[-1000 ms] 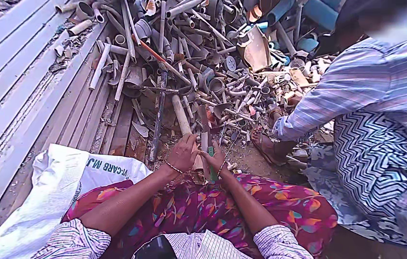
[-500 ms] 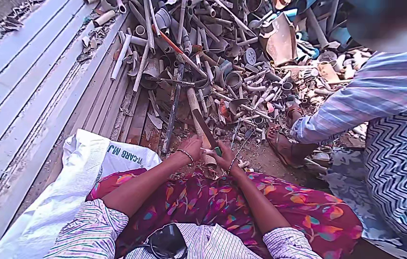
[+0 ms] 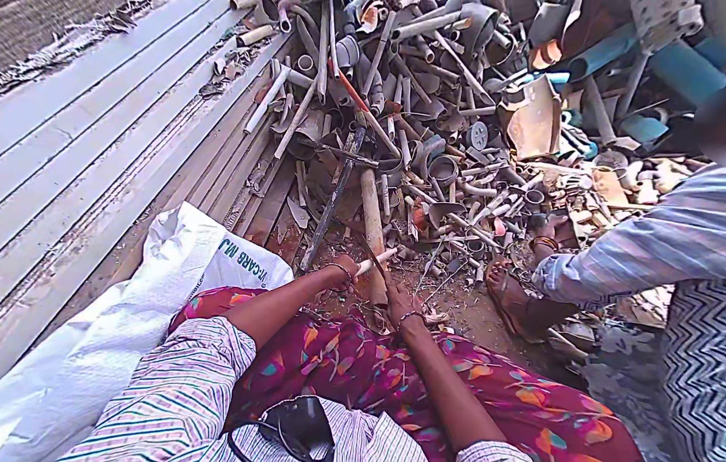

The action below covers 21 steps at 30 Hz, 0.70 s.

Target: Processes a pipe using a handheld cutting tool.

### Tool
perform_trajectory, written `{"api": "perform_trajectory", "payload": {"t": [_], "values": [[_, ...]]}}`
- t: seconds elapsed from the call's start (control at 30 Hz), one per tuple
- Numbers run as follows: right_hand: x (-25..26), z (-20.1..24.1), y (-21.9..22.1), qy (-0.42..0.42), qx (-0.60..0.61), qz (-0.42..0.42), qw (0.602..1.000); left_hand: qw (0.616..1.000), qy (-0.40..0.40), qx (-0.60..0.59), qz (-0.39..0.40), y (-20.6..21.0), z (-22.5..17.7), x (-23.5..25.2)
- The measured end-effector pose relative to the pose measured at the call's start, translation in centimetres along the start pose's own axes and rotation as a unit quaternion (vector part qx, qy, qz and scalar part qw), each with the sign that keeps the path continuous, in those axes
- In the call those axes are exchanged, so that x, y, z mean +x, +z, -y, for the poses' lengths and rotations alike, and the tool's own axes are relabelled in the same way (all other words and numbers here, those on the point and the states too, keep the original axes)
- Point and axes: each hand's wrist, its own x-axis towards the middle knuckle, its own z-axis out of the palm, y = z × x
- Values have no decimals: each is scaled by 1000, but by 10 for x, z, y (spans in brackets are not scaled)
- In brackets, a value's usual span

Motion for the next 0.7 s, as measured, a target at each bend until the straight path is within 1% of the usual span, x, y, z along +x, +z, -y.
{"api": "perform_trajectory", "payload": {"t": [0.07,0.13,0.23,0.3,0.37,0.4,0.47,0.53,0.57,0.63,0.7], "values": [[10,-14,-6,37,37,-12,999,999,-9,-45,-12,0,-3,3],[10,-16,-5,27,52,-19,998,998,-4,-66,-24,-2,-2,8],[-3,1,6,-36,35,-23,999,999,3,-33,-26,-4,-3,5],[-4,2,7,-25,16,-22,999,999,7,-20,-28,-3,-2,5],[4,-8,2,7,29,-20,999,1000,12,-4,-28,-3,-1,6],[5,-11,1,8,33,-25,999,999,17,12,-30,-4,-1,6],[-3,-7,2,-18,32,-34,999,997,28,60,-29,-6,-4,0],[-10,1,6,-56,23,-47,997,996,32,83,-24,-10,-7,-5],[-9,0,7,-50,20,-49,997,996,34,84,-21,-10,-5,-4],[1,-14,6,4,22,-41,999,995,41,85,-22,-7,0,1],[9,-26,5,28,32,-43,998,992,44,113,-26,-7,-7,-3]]}}
